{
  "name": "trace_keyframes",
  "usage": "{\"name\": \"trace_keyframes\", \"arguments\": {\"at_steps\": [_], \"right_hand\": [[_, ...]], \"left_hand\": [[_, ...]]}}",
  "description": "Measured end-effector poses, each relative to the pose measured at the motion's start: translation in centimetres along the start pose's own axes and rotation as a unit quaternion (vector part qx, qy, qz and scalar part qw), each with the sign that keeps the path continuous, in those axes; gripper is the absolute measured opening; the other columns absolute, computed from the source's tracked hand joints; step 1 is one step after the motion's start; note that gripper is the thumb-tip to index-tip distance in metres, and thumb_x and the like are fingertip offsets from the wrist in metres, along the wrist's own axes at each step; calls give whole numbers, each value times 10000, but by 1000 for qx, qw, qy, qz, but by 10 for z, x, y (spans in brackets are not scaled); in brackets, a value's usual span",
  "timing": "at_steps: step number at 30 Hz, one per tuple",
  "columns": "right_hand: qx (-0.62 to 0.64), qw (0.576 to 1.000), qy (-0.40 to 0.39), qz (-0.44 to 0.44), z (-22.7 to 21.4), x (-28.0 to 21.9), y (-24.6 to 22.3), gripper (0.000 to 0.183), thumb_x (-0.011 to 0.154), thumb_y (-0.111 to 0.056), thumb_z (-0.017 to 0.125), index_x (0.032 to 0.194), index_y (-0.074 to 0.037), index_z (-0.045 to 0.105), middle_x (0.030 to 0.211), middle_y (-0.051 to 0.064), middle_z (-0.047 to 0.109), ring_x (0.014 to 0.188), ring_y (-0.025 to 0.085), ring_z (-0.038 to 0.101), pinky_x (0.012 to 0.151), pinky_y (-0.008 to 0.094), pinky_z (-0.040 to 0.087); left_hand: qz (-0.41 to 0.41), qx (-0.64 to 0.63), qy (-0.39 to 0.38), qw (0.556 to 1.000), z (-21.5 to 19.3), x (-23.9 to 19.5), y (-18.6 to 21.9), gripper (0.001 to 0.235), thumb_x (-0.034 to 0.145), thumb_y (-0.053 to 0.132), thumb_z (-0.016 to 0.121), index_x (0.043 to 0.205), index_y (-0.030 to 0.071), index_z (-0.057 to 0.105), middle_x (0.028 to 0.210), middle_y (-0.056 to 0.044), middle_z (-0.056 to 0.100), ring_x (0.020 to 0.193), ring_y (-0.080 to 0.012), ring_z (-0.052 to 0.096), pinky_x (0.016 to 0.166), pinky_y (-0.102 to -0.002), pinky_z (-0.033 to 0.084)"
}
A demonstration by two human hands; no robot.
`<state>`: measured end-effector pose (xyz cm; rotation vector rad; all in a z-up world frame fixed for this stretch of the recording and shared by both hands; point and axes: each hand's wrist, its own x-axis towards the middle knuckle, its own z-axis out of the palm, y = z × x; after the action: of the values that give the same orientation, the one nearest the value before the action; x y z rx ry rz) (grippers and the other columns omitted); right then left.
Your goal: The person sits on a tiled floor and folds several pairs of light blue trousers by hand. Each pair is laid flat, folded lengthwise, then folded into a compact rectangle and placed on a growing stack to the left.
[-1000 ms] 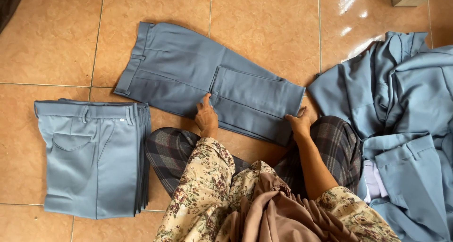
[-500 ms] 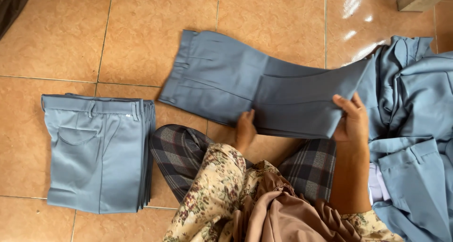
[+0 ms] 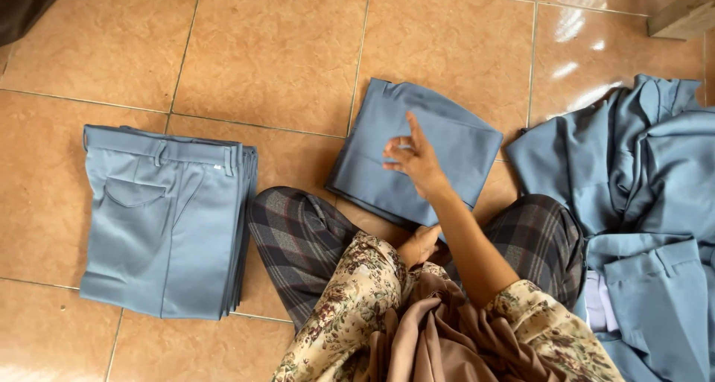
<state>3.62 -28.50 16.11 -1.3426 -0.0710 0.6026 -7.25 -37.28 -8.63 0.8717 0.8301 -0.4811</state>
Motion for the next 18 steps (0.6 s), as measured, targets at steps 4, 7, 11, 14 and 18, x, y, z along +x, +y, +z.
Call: {"name": "trace_keyframes", "arguments": {"at_steps": [4, 7, 11, 14, 18], "right_hand": [[-378, 924, 10, 47, -47, 6, 78, 797, 911, -186, 744, 1593, -137, 336, 1164, 218, 614, 1043, 348, 678, 788, 468, 652], [-592, 806, 3, -7, -80, -7, 129, 781, 854, -300, 794, 1536, -130, 452, 1222, 225, 593, 1164, 389, 611, 915, 466, 518], [-621, 784, -5, 7, -85, -17, 140, 769, 879, -403, 758, 1552, -215, 437, 1281, 127, 440, 1194, 373, 496, 899, 531, 570], [-591, 805, -7, -50, -82, -15, 121, 841, 866, -677, 668, 1531, -199, 477, 1206, 114, 504, 1140, 327, 552, 1013, 408, 428], [-560, 828, -20, -6, -91, -18, 102, 827, 875, -703, 661, 1529, -226, 493, 1277, 134, 505, 1239, 360, 535, 1042, 444, 463]], "left_hand": [[-18, -6, -18, 1000, -5, 0, 13, 1024, 831, 358, 890, 1520, -66, 263, 1583, -299, 196, 1468, -496, 217, 1090, -706, 262], [20, 148, -45, 988, -12, -37, 57, 820, 841, 379, 798, 1402, -54, 386, 1445, -290, 330, 1361, -474, 338, 1035, -661, 334], [92, 411, -85, 903, -37, -100, 122, 557, 859, 415, 632, 1191, -31, 609, 1197, -272, 570, 1170, -435, 555, 938, -579, 463], [133, 573, -109, 802, -63, -149, 177, 542, 870, 439, 521, 1050, -15, 757, 1032, -260, 731, 1042, -408, 699, 874, -524, 550], [142, 252, -66, 955, -137, -98, 199, 381, 977, 326, 570, 1106, 5, 730, 874, -233, 756, 743, -286, 773, 639, -341, 606]]}}
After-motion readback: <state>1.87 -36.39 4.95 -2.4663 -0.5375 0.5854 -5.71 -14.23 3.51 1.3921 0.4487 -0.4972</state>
